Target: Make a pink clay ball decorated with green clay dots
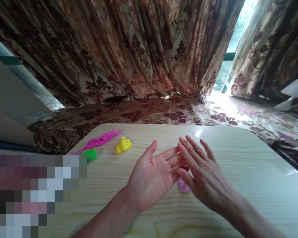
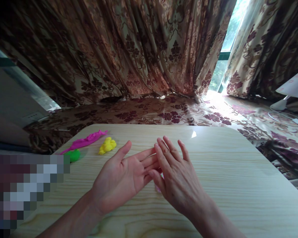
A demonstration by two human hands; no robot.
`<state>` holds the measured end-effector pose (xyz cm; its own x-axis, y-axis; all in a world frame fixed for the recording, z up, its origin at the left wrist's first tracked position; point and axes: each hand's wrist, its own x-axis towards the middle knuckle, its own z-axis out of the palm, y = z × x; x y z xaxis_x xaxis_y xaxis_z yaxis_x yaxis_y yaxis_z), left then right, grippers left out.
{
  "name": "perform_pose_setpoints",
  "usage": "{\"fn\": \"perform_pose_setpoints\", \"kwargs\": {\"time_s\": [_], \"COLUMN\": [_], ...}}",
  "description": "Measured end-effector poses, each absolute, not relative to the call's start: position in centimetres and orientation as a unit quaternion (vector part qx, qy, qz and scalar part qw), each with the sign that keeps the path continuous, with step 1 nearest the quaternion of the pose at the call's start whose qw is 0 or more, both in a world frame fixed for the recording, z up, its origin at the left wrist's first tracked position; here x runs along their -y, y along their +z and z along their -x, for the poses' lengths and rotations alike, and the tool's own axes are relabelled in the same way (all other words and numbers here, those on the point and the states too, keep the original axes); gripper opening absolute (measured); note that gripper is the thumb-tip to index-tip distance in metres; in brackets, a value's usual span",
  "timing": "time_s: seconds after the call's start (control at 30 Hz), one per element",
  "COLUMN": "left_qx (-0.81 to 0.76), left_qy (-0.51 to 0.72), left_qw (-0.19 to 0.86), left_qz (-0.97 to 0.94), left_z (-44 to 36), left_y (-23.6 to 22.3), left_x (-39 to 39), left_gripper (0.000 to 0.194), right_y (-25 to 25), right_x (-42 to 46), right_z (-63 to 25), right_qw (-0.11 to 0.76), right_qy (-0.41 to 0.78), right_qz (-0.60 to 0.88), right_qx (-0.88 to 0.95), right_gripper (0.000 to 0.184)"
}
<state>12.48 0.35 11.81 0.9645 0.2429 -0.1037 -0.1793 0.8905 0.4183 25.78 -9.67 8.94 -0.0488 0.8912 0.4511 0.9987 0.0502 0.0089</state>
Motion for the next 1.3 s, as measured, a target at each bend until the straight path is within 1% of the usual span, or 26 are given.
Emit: {"fn": "perform_pose_setpoints", "kwargs": {"time_s": [0.17,0.27,0.37,0.43,0.53,0.63,0.73,0.83,0.93,1.03,1.13,1.3], "left_qx": [-0.09,-0.084,-0.071,-0.075,-0.085,-0.083,-0.077,-0.089,-0.105,-0.104,-0.088,-0.103], "left_qy": [0.167,0.129,0.098,0.128,0.18,0.146,0.111,0.159,0.197,0.149,0.103,0.178], "left_qw": [0.961,0.967,0.972,0.968,0.959,0.964,0.967,0.958,0.949,0.958,0.965,0.953], "left_qz": [-0.203,-0.203,-0.202,-0.201,-0.201,-0.205,-0.216,-0.222,-0.224,-0.224,-0.226,-0.224], "left_z": [-12.2,-12.4,-12.4,-12.3,-12.2,-12.3,-12.4,-12.2,-12.1,-12.4,-12.5,-12.3], "left_y": [11.9,11.8,11.7,11.8,11.9,11.9,11.8,11.9,11.9,11.7,11.6,11.6], "left_x": [-0.9,-0.6,-0.5,-0.7,-1.1,-0.8,-0.6,-1.1,-1.4,-0.9,-0.5,-1.4], "left_gripper": [0.059,0.057,0.06,0.061,0.059,0.057,0.06,0.061,0.056,0.053,0.058,0.058], "right_y": [9.1,9.0,8.8,8.9,9.1,9.1,8.9,9.0,9.2,9.0,8.8,8.9], "right_x": [9.9,9.8,9.7,9.8,9.9,9.8,9.7,9.8,10.0,9.8,9.7,9.8], "right_z": [-25.1,-25.3,-25.9,-25.9,-25.2,-25.1,-25.8,-25.9,-25.2,-25.1,-25.9,-25.8], "right_qw": [0.164,0.16,0.158,0.155,0.146,0.143,0.152,0.152,0.144,0.144,0.146,0.143], "right_qy": [-0.151,-0.149,-0.161,-0.164,-0.15,-0.143,-0.16,-0.161,-0.14,-0.136,-0.15,-0.151], "right_qz": [0.632,0.636,0.672,0.676,0.645,0.636,0.669,0.672,0.642,0.64,0.672,0.663], "right_qx": [0.742,0.74,0.705,0.701,0.735,0.744,0.71,0.706,0.74,0.742,0.71,0.719], "right_gripper": [0.058,0.058,0.057,0.056,0.058,0.058,0.056,0.056,0.056,0.057,0.057,0.059]}}
